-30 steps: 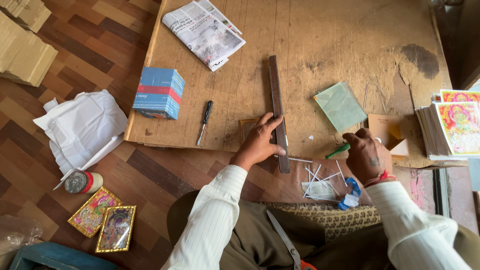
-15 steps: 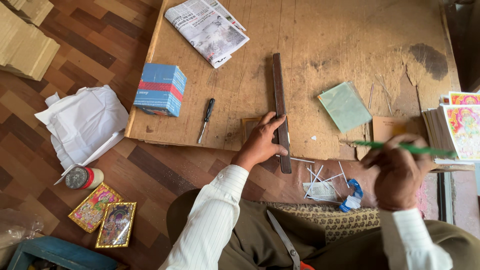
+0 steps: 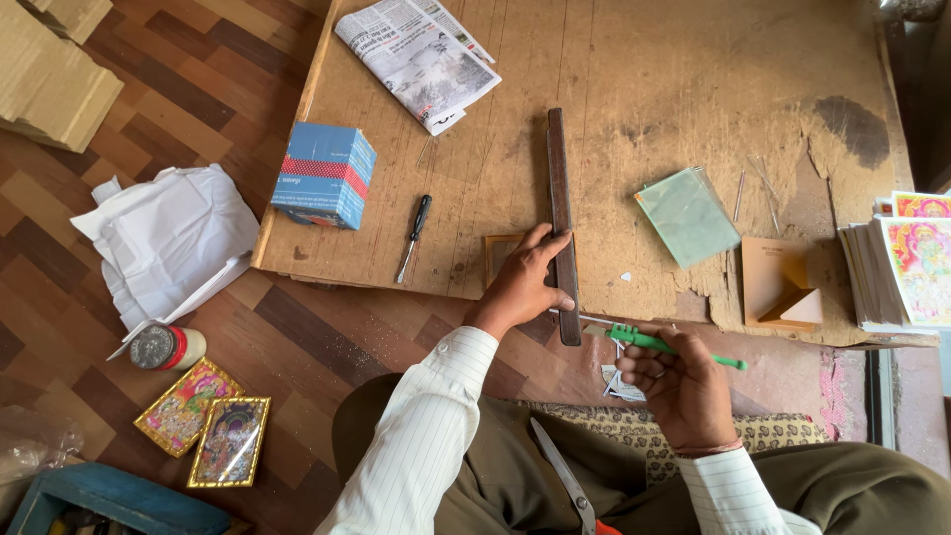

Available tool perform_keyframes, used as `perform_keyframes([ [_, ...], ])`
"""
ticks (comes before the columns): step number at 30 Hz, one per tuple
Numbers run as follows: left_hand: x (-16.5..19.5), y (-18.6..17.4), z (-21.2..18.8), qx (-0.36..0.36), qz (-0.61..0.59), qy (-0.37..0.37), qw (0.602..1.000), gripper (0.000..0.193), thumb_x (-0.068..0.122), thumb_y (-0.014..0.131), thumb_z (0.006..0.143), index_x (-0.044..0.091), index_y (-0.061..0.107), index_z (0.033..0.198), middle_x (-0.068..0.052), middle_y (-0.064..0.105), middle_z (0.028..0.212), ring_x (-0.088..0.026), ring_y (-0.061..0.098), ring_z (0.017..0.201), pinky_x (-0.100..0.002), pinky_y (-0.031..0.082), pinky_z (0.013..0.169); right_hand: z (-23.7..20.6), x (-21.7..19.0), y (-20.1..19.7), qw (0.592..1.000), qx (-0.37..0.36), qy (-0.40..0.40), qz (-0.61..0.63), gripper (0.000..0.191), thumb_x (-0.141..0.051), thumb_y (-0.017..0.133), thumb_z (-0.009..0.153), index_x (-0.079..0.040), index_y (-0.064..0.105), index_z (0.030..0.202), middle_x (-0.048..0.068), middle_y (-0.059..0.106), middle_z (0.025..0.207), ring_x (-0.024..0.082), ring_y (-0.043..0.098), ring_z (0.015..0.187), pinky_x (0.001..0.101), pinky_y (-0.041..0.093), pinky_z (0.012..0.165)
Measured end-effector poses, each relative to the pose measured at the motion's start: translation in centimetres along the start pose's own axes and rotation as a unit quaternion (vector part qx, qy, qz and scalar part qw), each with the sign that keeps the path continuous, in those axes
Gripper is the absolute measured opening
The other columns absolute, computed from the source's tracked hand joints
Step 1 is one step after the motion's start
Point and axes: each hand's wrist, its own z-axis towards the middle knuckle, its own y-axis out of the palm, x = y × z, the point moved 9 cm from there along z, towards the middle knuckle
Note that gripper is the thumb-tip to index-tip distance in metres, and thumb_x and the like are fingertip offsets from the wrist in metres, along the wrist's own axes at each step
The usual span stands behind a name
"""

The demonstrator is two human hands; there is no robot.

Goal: The person assembles small picture frames by placing glass into a frame, marking it with a pen and ruler, cutting a printed image with scissors, and inserting the image and backing into the frame. The person repeats this process for multiple frames.

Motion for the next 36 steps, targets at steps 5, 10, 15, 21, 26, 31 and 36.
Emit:
perform_keyframes([
  [5, -0.3, -0.1, 0.0, -0.003, -0.001, -0.007, 1.000, 0.108, 0.013, 0.098, 0.053, 0.009, 0.048, 0.149, -0.017, 0.035, 0.161, -0.035, 0.042, 0.145, -0.041, 0.042, 0.116, 0.1, -0.3, 0.7, 0.997, 0.060, 0.033, 0.028, 0.042, -0.031, 0.046, 0.105, 0.006, 0.062, 0.118, 0.022, 0.072, 0.102, 0.033, 0.074, 0.091, 0.0454, 0.060, 0.084],
  [10, -0.5, -0.2, -0.1, -0.003, 0.001, -0.009, 1.000, 0.107, 0.013, 0.098, 0.055, 0.009, 0.047, 0.149, -0.018, 0.033, 0.161, -0.036, 0.042, 0.144, -0.041, 0.042, 0.116, -0.4, -4.1, 4.7, 0.982, 0.014, -0.115, -0.151, 0.036, -0.015, 0.055, 0.097, 0.009, 0.064, 0.122, 0.023, 0.074, 0.110, 0.031, 0.076, 0.097, 0.0400, 0.063, 0.086],
  [15, -0.4, -0.5, -0.1, 0.003, -0.004, -0.006, 1.000, 0.106, 0.013, 0.098, 0.055, 0.009, 0.048, 0.148, -0.018, 0.034, 0.161, -0.036, 0.043, 0.144, -0.041, 0.043, 0.115, -1.9, -6.1, 9.6, 0.814, 0.057, -0.248, -0.522, 0.028, -0.016, 0.069, 0.093, -0.002, 0.076, 0.116, 0.013, 0.080, 0.086, 0.016, 0.075, 0.067, 0.0267, 0.058, 0.057],
  [21, -0.6, -0.5, -0.3, 0.007, -0.003, 0.002, 1.000, 0.104, 0.013, 0.097, 0.056, 0.008, 0.049, 0.148, -0.018, 0.036, 0.161, -0.036, 0.045, 0.142, -0.041, 0.044, 0.114, -2.3, -6.2, 12.6, 0.764, 0.053, -0.311, -0.563, 0.026, -0.013, 0.071, 0.089, -0.002, 0.076, 0.112, 0.018, 0.076, 0.081, 0.018, 0.073, 0.062, 0.0305, 0.056, 0.059],
  [26, -1.1, -0.5, -0.1, 0.016, 0.005, 0.011, 1.000, 0.104, 0.012, 0.097, 0.056, 0.007, 0.049, 0.148, -0.019, 0.036, 0.160, -0.038, 0.047, 0.141, -0.041, 0.046, 0.113, -2.2, -5.9, 13.5, 0.730, 0.004, -0.381, -0.567, 0.026, -0.010, 0.069, 0.089, 0.000, 0.075, 0.113, 0.019, 0.075, 0.087, 0.022, 0.075, 0.075, 0.0325, 0.058, 0.065],
  [31, -1.2, -0.6, 0.1, 0.007, 0.011, -0.001, 1.000, 0.104, 0.011, 0.097, 0.058, 0.008, 0.048, 0.149, -0.020, 0.035, 0.162, -0.039, 0.046, 0.141, -0.042, 0.046, 0.113, 1.7, -5.6, 14.1, 0.708, -0.010, -0.354, -0.611, 0.022, -0.013, 0.067, 0.096, -0.001, 0.077, 0.112, 0.014, 0.077, 0.078, 0.017, 0.071, 0.053, 0.0305, 0.055, 0.044],
  [36, -1.1, -0.8, 0.1, -0.006, 0.020, -0.020, 1.000, 0.111, 0.015, 0.099, 0.053, 0.011, 0.045, 0.150, -0.020, 0.030, 0.162, -0.039, 0.042, 0.142, -0.042, 0.043, 0.114, 4.2, -7.2, 15.3, 0.712, 0.009, -0.359, -0.604, 0.023, -0.016, 0.067, 0.094, -0.001, 0.078, 0.109, 0.016, 0.076, 0.076, 0.019, 0.071, 0.054, 0.0323, 0.054, 0.048],
])
